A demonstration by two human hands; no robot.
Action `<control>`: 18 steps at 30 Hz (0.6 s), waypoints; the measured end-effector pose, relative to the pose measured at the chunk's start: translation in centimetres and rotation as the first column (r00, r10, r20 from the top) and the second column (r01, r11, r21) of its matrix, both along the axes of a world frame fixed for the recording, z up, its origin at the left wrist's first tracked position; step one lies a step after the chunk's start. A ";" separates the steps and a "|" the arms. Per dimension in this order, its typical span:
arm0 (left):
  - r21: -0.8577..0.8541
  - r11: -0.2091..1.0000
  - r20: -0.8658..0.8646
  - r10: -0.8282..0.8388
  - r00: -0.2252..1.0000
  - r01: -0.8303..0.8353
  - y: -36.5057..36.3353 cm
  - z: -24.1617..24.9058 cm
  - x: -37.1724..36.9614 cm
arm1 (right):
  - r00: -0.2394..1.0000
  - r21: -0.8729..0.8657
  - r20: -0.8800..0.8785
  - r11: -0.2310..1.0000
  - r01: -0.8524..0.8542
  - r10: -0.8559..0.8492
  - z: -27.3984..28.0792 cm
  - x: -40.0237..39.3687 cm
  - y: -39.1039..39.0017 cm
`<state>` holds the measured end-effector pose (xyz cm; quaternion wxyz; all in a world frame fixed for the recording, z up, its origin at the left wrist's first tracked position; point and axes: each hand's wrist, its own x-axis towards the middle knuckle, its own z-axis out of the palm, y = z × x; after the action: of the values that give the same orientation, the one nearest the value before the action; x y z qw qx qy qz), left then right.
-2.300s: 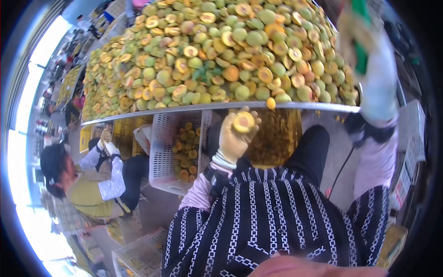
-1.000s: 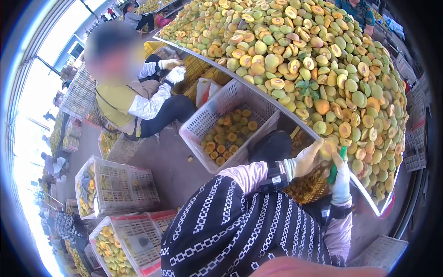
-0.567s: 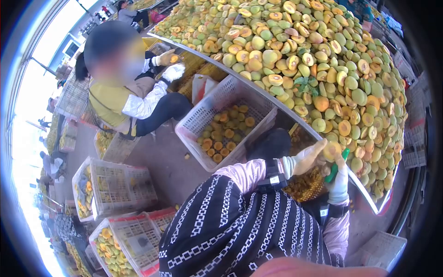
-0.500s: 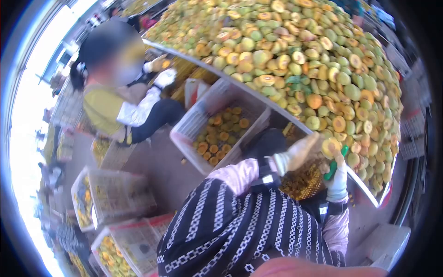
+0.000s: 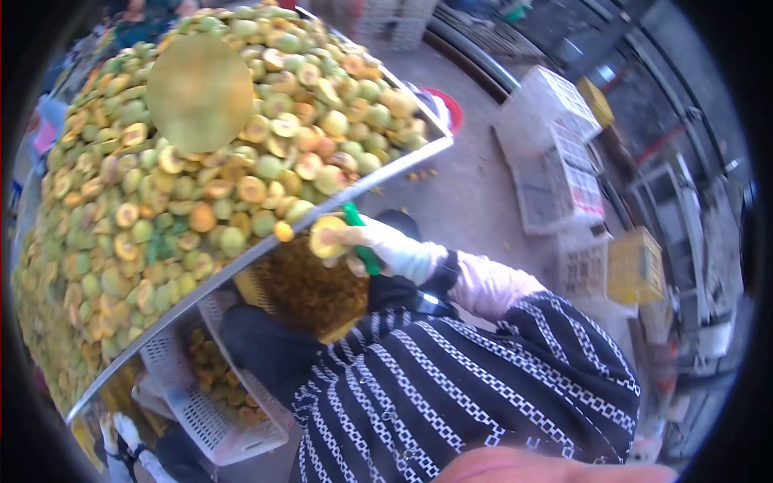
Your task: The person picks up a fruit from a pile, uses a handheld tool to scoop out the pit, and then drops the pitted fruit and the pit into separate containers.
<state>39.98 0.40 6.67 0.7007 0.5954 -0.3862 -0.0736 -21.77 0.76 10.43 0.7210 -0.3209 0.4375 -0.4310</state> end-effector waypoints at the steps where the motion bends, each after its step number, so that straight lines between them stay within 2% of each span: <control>1: 0.028 0.999 0.017 0.022 1.000 -0.023 0.4 -0.2 0.0 | 0.999 0.007 0.046 1.000 0.023 -0.024 -0.6 -0.1 0.4; 3: 0.071 0.997 0.024 0.040 0.999 -0.042 0.5 -1.0 -0.2 | 0.992 0.026 0.123 0.999 0.026 -0.029 -2.6 -0.5 0.6; 16: 0.078 0.996 -0.009 -0.044 0.999 0.045 0.1 -0.6 -1.2 | 0.997 0.027 0.078 0.999 0.026 -0.028 -3.0 -1.6 1.7; 18: 0.073 0.996 -0.016 -0.057 0.998 0.058 0.0 -0.5 -1.1 | 0.996 0.083 0.069 0.996 0.044 -0.050 -2.5 -1.8 2.0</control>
<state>38.86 0.43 6.17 0.6786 0.6089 -0.3953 -0.1117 -23.60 2.72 7.94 0.7381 -0.2655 0.4362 -0.4410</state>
